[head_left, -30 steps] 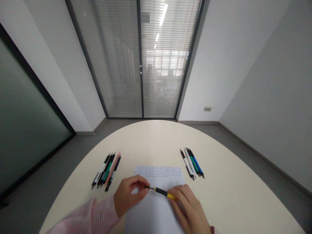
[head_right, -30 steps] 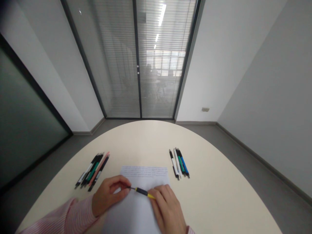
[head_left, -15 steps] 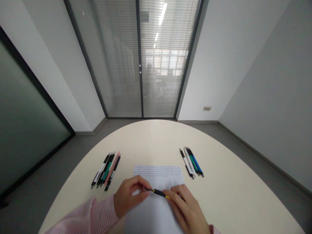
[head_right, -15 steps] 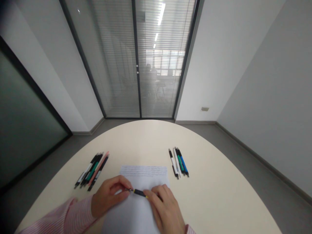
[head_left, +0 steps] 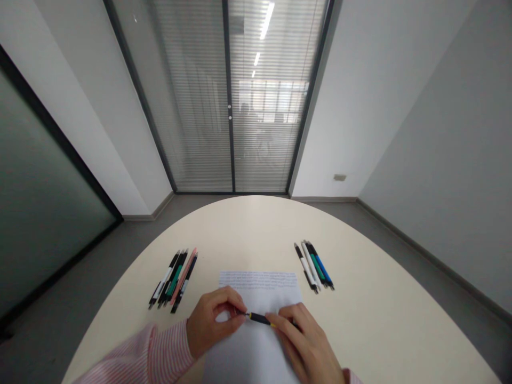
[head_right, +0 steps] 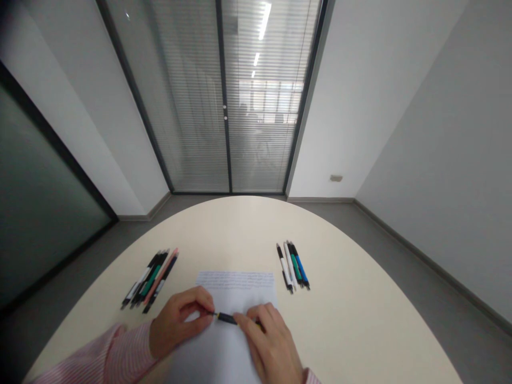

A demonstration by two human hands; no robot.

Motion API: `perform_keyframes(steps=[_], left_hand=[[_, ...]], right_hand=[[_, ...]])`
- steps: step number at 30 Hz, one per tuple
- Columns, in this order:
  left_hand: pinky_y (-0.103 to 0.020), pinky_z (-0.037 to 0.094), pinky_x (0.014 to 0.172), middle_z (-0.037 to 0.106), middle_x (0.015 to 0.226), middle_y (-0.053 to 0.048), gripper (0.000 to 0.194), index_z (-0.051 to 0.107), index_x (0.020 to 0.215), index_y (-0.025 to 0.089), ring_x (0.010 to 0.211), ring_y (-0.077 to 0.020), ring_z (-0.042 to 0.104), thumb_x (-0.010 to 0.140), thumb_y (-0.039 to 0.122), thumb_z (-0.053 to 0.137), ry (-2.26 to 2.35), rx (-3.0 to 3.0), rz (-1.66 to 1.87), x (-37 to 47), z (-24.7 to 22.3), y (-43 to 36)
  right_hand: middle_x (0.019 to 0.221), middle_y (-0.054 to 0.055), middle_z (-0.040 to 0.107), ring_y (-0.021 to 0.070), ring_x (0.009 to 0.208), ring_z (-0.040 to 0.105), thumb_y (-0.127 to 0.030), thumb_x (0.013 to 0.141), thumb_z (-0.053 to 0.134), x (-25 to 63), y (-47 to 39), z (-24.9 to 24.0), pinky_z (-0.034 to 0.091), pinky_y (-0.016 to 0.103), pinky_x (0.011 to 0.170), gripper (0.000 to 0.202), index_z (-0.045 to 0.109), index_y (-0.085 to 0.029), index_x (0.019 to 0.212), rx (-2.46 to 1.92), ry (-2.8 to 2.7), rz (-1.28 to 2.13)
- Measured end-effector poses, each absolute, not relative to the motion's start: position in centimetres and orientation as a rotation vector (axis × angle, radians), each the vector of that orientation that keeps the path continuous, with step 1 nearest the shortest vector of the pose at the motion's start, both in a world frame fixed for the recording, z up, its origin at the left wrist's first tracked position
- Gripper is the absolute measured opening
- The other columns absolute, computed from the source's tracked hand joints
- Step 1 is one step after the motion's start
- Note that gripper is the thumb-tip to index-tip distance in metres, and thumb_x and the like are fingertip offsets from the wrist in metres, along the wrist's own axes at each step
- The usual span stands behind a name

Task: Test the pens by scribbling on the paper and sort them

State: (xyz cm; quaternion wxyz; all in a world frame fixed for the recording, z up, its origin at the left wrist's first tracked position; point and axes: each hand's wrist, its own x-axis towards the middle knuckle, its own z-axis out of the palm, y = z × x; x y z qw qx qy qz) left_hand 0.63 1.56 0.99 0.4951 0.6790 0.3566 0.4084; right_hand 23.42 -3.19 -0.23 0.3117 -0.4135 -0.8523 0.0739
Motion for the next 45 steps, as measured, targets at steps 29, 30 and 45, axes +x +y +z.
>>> perform_keyframes(steps=[29,30,45], left_hand=[[-0.023,0.053,0.062,0.070,0.072,-0.007,0.007,0.070,0.074,0.013,0.065,-0.0171,0.066,0.071,0.019,0.069,0.918,1.801,0.883,0.9,1.3,1.2],[-0.023,0.053,0.062,0.070,0.072,-0.008,0.007,0.070,0.074,0.012,0.065,-0.0173,0.066,0.071,0.019,0.069,0.922,1.783,0.889,0.9,1.3,1.2],[-0.023,0.054,0.063,0.071,0.073,-0.009,0.010,0.071,0.074,0.011,0.068,-0.0182,0.067,0.071,0.020,0.070,0.962,1.749,0.914,0.6,0.7,1.2]], right_hand=[[0.079,0.005,0.062,0.0169,0.069,0.063,-0.033,0.092,0.045,22.6,-3.6,0.0,0.050,0.025,0.058,0.016,0.053,-0.021,0.097,-1.120,-2.235,0.371],[0.082,0.006,0.062,0.0174,0.071,0.063,-0.031,0.091,0.046,22.6,-3.6,0.1,0.051,0.025,0.060,0.015,0.053,-0.020,0.100,-1.108,-2.244,0.388],[0.084,0.005,0.059,0.0147,0.073,0.060,-0.017,0.091,0.044,23.1,-3.5,-0.4,0.051,0.023,0.065,0.013,0.049,-0.021,0.102,-1.088,-2.099,0.493]])
